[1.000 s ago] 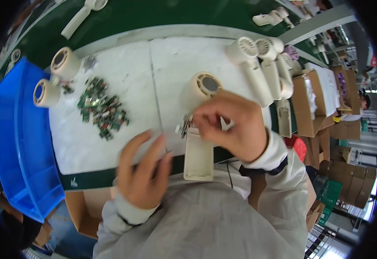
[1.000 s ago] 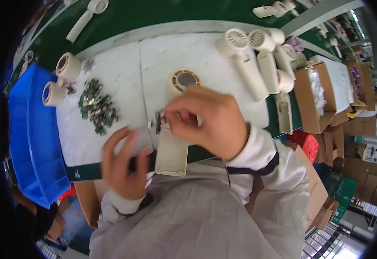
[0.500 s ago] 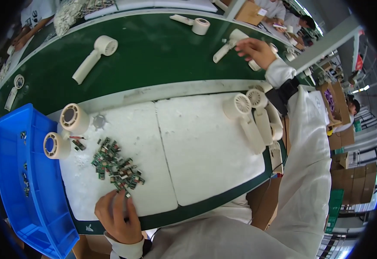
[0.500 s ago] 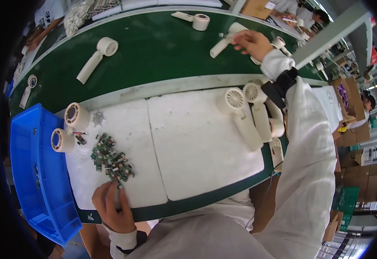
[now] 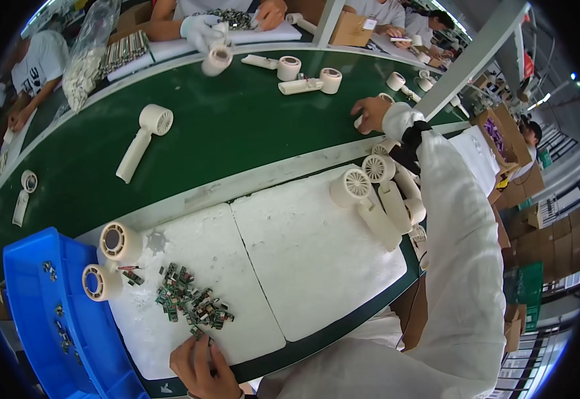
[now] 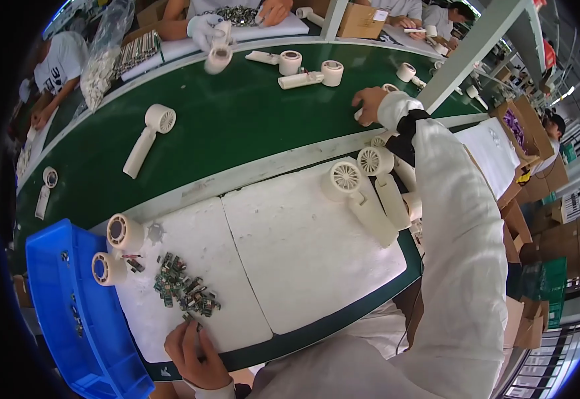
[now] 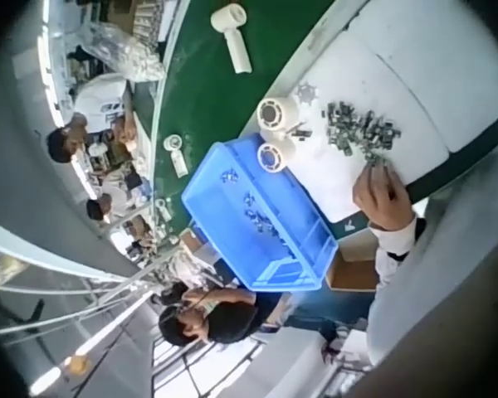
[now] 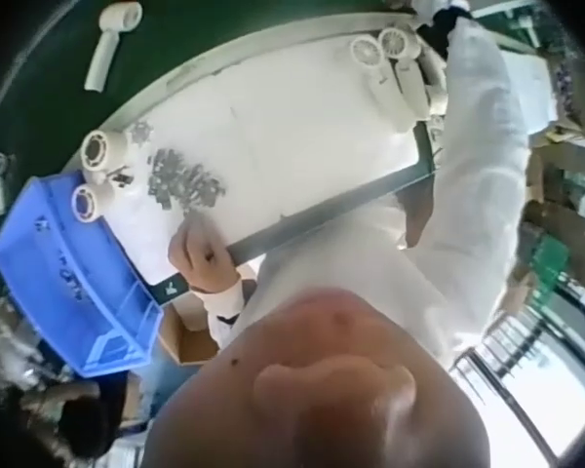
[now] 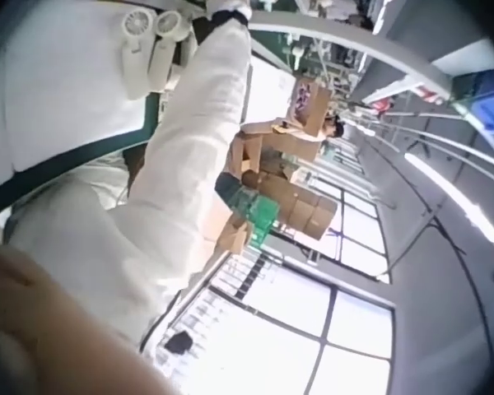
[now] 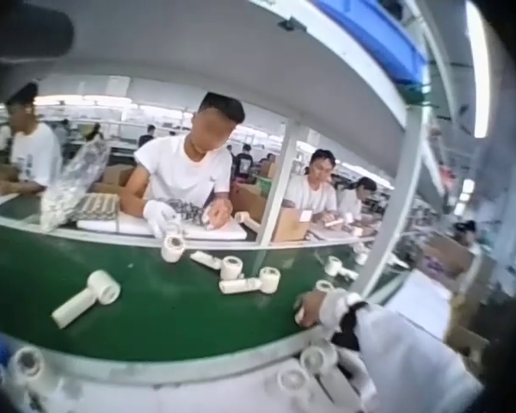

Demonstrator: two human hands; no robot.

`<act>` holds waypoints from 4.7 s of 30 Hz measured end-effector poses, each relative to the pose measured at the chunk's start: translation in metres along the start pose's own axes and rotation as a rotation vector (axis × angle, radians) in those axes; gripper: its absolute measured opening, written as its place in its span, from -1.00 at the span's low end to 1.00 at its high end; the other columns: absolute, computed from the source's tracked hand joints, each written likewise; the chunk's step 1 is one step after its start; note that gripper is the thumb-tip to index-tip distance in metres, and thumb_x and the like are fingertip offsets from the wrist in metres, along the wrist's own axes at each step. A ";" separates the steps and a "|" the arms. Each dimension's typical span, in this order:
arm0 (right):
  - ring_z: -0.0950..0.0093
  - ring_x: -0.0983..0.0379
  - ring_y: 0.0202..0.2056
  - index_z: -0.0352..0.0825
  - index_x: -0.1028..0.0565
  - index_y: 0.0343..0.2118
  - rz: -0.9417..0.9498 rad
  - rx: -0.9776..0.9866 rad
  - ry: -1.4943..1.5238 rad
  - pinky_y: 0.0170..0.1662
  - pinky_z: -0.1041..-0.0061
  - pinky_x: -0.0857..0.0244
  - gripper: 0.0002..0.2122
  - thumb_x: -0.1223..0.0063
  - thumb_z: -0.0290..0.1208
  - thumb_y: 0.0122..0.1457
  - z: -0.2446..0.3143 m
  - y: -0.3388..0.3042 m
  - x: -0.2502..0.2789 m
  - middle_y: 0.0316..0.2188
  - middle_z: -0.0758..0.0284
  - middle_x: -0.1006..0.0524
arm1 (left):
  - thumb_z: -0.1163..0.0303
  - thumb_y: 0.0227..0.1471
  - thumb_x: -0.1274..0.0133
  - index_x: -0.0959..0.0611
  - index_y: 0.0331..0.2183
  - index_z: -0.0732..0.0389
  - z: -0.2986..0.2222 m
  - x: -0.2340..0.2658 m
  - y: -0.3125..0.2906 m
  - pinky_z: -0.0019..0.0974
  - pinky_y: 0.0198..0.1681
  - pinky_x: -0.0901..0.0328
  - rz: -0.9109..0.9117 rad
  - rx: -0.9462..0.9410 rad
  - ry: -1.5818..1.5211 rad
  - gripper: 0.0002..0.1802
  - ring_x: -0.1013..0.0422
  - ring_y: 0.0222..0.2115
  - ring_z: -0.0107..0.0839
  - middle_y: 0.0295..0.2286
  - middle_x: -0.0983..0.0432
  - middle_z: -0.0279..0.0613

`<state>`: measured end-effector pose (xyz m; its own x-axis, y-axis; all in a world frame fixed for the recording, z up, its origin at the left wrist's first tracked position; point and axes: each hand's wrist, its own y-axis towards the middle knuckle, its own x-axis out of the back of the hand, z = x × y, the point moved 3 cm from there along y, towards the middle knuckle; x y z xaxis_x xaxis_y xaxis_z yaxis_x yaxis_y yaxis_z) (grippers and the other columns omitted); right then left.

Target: The person picks up a fan housing and a circuit board, connects the wires to the board by hand, and presses the board into the housing. They repeat this process for several fans, occasionally moving completed housings aside and reaching for new components.

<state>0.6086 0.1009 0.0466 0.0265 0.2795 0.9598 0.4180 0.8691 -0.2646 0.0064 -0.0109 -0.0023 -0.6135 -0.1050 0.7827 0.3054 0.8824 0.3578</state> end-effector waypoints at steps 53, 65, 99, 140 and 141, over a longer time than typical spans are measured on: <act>0.34 -0.54 -0.49 -0.21 -0.60 -0.09 -0.240 0.701 0.566 -0.42 0.40 -0.42 -0.69 -0.27 -0.49 0.05 0.224 -0.278 -0.051 -0.46 0.37 -0.57 | 0.71 -0.04 -0.21 -0.64 -0.09 0.28 -0.087 -0.030 0.015 -0.29 -0.21 -0.43 0.417 -0.268 -0.856 -0.60 -0.55 -0.29 -0.22 -0.27 -0.58 -0.07; 0.40 -0.44 -0.60 -0.21 -0.65 -0.21 -0.345 1.046 0.580 -0.53 0.42 -0.32 -0.79 -0.31 -0.48 0.05 0.211 -0.281 -0.068 -0.58 0.36 -0.50 | 0.70 -0.03 -0.21 -0.68 -0.15 0.29 -0.097 -0.048 -0.004 -0.38 -0.32 -0.44 0.426 -0.458 -0.751 -0.67 -0.56 -0.37 -0.37 -0.29 -0.58 -0.08; 0.61 -0.27 -0.74 -0.22 -0.68 -0.33 -0.180 0.624 1.020 -0.59 0.58 -0.11 -0.87 -0.31 -0.47 0.01 0.214 -0.281 -0.082 -0.79 0.41 -0.37 | 0.69 0.13 -0.13 -0.49 0.02 0.41 -0.071 -0.057 0.032 -0.36 -0.07 -0.48 0.649 0.357 -1.184 -0.61 -0.58 -0.19 -0.37 -0.18 -0.57 -0.06; 0.66 -0.28 -0.69 -0.32 -0.66 -0.29 -0.284 0.587 1.176 -0.57 0.62 -0.17 -0.87 -0.27 -0.51 0.08 0.213 -0.298 -0.080 -0.75 0.40 -0.38 | 0.59 0.28 -0.02 -0.48 0.15 0.40 -0.086 -0.056 0.012 -0.30 0.06 -0.42 0.443 0.074 -1.038 -0.58 -0.54 -0.06 -0.31 0.00 -0.55 0.00; 0.66 -0.28 -0.69 -0.32 -0.66 -0.29 -0.284 0.588 1.175 -0.57 0.62 -0.17 -0.87 -0.27 -0.51 0.08 0.214 -0.298 -0.080 -0.75 0.40 -0.38 | 0.59 0.28 -0.02 -0.48 0.15 0.40 -0.086 -0.056 0.012 -0.30 0.06 -0.42 0.442 0.075 -1.038 -0.58 -0.54 -0.06 -0.31 0.00 -0.55 0.00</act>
<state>0.2875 -0.0934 0.0282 0.8865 -0.1937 0.4202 0.0976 0.9660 0.2393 0.1077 -0.0337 0.0021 -0.7813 0.6238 0.0192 0.6225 0.7767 0.0956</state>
